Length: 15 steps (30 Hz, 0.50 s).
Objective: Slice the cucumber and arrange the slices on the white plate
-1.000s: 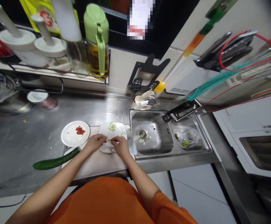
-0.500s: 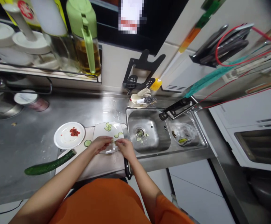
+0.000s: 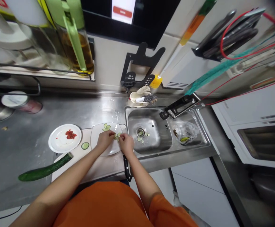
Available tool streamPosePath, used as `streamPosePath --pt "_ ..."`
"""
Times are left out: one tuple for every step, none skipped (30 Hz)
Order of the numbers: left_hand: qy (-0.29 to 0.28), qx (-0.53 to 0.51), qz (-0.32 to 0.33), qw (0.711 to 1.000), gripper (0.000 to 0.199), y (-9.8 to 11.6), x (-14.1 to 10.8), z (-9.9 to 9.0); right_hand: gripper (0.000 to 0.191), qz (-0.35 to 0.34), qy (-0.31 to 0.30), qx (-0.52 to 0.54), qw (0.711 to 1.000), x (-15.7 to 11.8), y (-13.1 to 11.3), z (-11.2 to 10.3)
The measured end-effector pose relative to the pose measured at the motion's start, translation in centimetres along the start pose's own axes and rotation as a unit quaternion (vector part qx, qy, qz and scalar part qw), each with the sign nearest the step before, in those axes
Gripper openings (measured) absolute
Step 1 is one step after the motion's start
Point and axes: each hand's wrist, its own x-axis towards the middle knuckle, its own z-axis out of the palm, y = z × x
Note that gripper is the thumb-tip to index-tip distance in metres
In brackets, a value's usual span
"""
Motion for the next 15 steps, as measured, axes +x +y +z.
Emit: streamPosePath --pt "0.0 0.008 0.005 1.0 0.02 0.06 0.08 0.09 0.018 0.001 0.0 -0.015 1.0 0.06 -0.22 -0.14" --pt "0.0 0.015 0.01 1.0 0.021 0.1 0.16 0.16 0.019 0.002 -0.002 -0.026 1.0 0.12 -0.39 -0.23" --pt "0.0 0.022 0.013 1.0 0.022 0.14 0.23 0.22 0.019 0.002 -0.004 -0.036 0.999 0.18 -0.5 -0.29" --pt "0.0 0.028 0.015 1.0 0.022 0.17 0.29 0.28 0.02 0.002 -0.007 -0.045 0.999 0.24 -0.56 -0.32" --pt "0.0 0.033 0.015 0.999 0.022 0.2 0.35 0.33 0.019 0.001 -0.009 -0.052 0.999 0.29 -0.57 -0.32" --pt "0.001 0.038 0.016 0.999 0.023 0.24 0.39 0.37 0.019 -0.001 -0.012 -0.058 0.998 0.34 -0.56 -0.3" --pt "0.0 0.042 0.017 0.999 0.023 0.27 0.42 0.41 0.019 -0.003 -0.014 -0.063 0.998 0.39 -0.53 -0.28" --pt "0.0 0.047 0.019 0.999 0.023 0.3 0.45 0.45 0.019 -0.005 -0.015 -0.065 0.998 0.42 -0.51 -0.26" --pt "0.001 0.051 0.023 0.998 0.023 0.33 0.46 0.49 0.018 -0.007 -0.015 -0.066 0.998 0.44 -0.48 -0.25" --pt "0.002 0.056 0.026 0.998 0.024 0.36 0.47 0.52 0.018 -0.008 -0.015 -0.065 0.998 0.45 -0.48 -0.25" --pt "0.004 0.06 0.031 0.998 0.024 0.4 0.47 0.55 0.018 -0.01 -0.014 -0.063 0.998 0.46 -0.48 -0.25" --pt "0.005 0.064 0.036 0.997 0.024 0.43 0.47 0.57 0.018 -0.011 -0.012 -0.062 0.998 0.45 -0.51 -0.27" --pt "0.007 0.067 0.04 0.997 0.024 0.46 0.47 0.6 0.018 -0.011 -0.011 -0.061 0.998 0.45 -0.54 -0.29" --pt "0.008 0.071 0.043 0.996 0.024 0.5 0.48 0.62 0.018 -0.011 -0.011 -0.061 0.998 0.44 -0.58 -0.32" --pt "0.008 0.075 0.046 0.996 0.025 0.54 0.48 0.63 0.018 -0.011 -0.011 -0.061 0.998 0.43 -0.61 -0.34"
